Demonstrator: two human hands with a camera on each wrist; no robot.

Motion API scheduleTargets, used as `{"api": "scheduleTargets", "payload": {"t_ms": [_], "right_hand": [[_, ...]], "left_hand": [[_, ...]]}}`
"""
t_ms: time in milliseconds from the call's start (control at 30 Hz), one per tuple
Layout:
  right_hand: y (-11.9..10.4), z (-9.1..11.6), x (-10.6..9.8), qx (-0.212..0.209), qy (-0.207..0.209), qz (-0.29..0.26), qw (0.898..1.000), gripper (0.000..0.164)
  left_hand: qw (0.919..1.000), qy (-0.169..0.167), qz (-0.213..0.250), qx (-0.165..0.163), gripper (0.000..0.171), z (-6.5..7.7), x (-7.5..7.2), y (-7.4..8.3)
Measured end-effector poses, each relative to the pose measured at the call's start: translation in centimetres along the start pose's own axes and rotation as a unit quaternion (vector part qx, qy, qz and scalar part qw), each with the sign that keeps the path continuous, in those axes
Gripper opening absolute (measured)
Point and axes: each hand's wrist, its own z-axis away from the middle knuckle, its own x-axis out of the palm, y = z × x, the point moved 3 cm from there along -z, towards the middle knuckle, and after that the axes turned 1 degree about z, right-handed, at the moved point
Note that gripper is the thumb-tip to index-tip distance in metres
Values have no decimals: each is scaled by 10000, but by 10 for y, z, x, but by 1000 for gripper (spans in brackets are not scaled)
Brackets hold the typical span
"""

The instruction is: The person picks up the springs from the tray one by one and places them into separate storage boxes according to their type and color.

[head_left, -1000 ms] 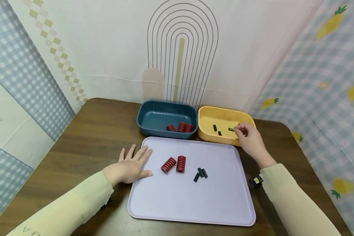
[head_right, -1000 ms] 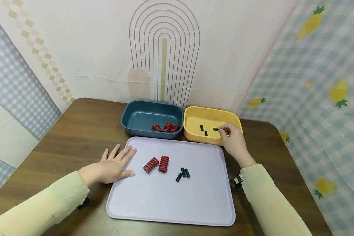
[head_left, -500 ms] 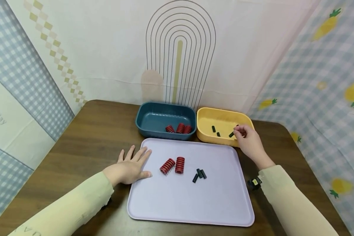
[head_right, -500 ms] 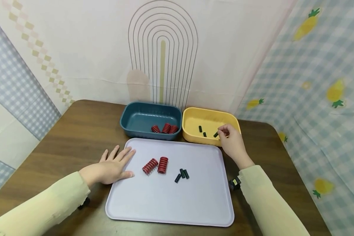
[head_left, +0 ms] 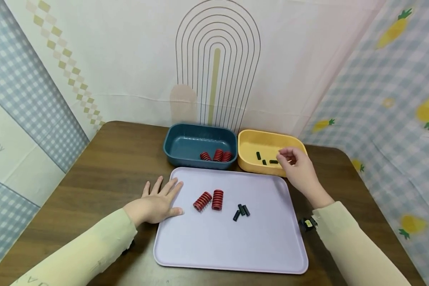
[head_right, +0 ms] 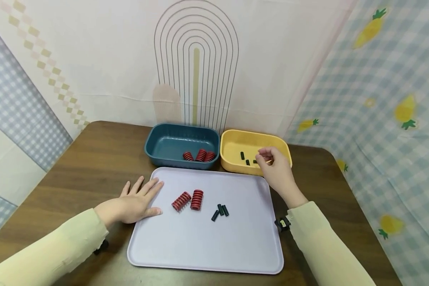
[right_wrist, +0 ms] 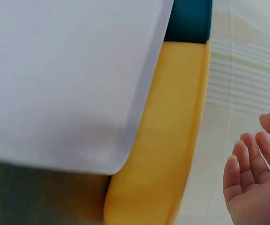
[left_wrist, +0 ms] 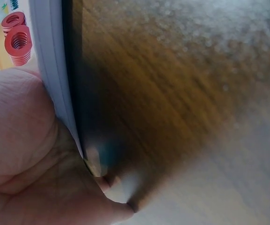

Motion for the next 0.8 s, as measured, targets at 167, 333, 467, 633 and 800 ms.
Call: {"api": "scheduleTargets", "payload": {"t_ms": [167,333,467,633,800], "right_hand": [[-15,4,9,-114,-417,-447,9981,36],[-35,15,25,-143,-1081,-750,9912,42],[-53,26,43,-146,-1688,-797,9823,42],[-54,38,73,-76,-2532,-587,9656,53],[-59,46,93,-99,-2987,-432,9533,60]], "left_hand": [[10000,79,-20,17,90,-2,1,-2],[10000,27,-33,-1,91,-2,4,-3],[9999,125,-26,44,91,-3,4,-4],[10000,43,-44,29,92,-5,5,-5],[10000,9,-48,24,91,-5,5,-3]]}}
